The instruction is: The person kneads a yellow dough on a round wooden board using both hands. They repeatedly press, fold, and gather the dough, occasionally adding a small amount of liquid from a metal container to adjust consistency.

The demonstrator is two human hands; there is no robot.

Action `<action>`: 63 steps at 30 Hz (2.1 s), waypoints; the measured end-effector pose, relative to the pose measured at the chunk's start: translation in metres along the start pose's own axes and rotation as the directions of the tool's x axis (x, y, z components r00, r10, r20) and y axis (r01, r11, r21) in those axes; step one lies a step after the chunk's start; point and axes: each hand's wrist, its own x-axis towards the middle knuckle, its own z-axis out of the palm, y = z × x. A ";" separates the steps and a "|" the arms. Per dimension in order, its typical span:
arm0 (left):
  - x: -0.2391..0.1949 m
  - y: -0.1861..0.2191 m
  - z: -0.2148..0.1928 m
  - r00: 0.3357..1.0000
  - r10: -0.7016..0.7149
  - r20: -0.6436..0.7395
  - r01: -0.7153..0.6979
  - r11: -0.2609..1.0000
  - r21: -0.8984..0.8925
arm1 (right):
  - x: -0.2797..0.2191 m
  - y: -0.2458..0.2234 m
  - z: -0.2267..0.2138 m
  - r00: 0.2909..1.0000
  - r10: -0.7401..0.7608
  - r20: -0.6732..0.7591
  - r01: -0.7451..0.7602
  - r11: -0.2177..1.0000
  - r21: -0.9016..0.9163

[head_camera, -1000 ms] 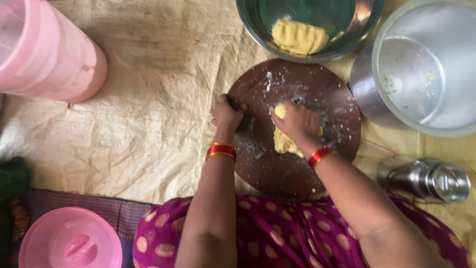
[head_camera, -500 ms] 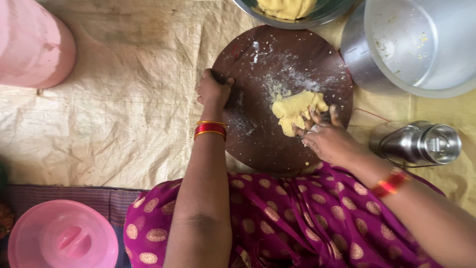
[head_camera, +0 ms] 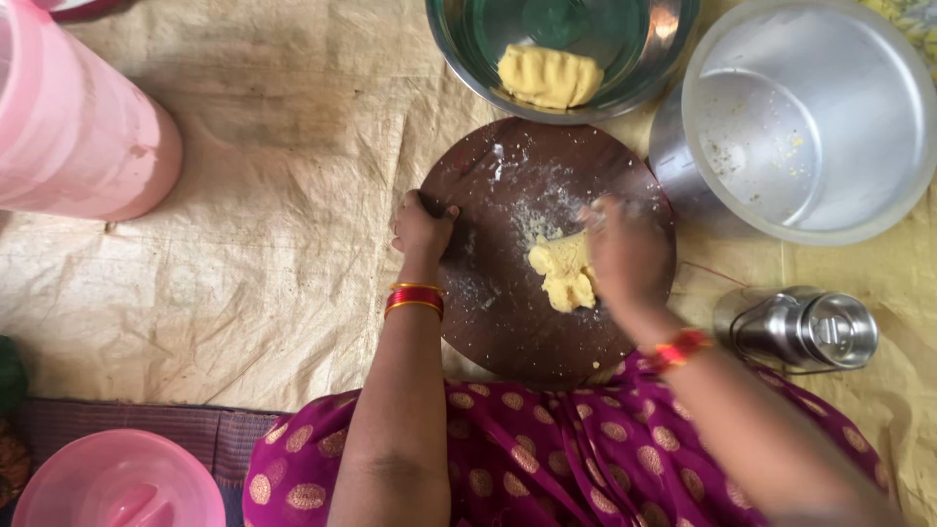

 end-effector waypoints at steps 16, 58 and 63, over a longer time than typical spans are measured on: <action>0.004 -0.003 0.007 1.000 0.005 -0.003 -0.005 1.000 0.014 | 0.012 -0.015 0.037 0.982 0.189 -0.009 -0.179 0.941 0.288; -0.003 -0.001 0.002 1.000 -0.019 0.015 0.019 1.000 -0.024 | -0.067 0.006 -0.030 0.973 -0.194 0.124 0.122 0.892 0.434; -0.007 0.002 -0.002 1.000 -0.013 0.011 0.014 0.999 -0.042 | -0.055 0.004 -0.038 0.849 -0.107 0.517 -0.056 0.955 0.290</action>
